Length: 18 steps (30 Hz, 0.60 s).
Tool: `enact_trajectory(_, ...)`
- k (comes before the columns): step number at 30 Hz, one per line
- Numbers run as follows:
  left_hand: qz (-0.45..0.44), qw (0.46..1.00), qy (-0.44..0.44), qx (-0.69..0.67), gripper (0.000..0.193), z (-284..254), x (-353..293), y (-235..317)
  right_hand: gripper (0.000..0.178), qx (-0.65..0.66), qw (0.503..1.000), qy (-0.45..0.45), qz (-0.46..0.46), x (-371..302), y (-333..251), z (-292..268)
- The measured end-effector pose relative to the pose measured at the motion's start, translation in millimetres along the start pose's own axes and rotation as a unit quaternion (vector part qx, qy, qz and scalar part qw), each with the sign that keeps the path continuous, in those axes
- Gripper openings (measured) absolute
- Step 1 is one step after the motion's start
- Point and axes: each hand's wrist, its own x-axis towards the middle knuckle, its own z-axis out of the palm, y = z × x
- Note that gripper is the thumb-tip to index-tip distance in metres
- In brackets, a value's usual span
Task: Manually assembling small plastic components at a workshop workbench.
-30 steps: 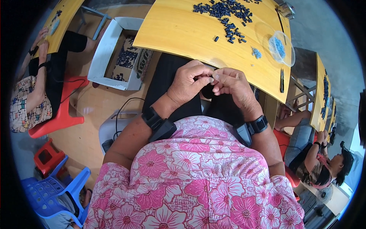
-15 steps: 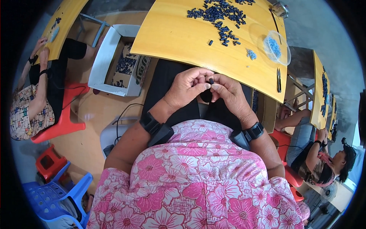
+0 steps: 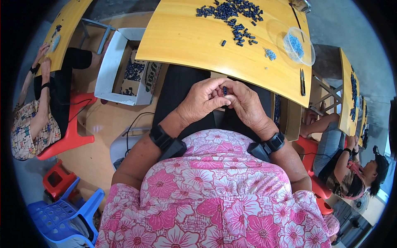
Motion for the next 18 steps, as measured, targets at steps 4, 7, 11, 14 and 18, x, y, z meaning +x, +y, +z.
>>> enact_trajectory(4, -0.017, 1.0, 0.007, 0.016, 0.05, 0.6, -1.9, -1.4, 0.029, 0.002, 1.0, -0.007, 0.008, 1.0, 0.2, 0.9)
enact_trajectory(7, -0.012, 1.0, 0.015, 0.018, 0.047, 0.6, -2.5, -5.2, 0.029, 0.0, 1.0, -0.012, 0.012, 2.8, 1.1, 2.4)
enact_trajectory(11, 0.003, 0.999, 0.017, 0.029, 0.044, 0.8, -1.0, -6.1, 0.029, 0.014, 1.0, -0.017, 0.012, 3.2, 3.6, 1.8)
enact_trajectory(14, 0.007, 0.999, 0.022, 0.023, 0.041, -1.2, -2.1, -10.6, 0.029, 0.008, 1.0, -0.027, 0.012, 7.3, 4.7, 3.5)
enact_trajectory(18, -0.021, 0.999, 0.028, -0.021, 0.038, 2.5, -3.1, -18.0, 0.028, -0.005, 1.0, -0.021, -0.017, 9.4, 6.7, 5.3)
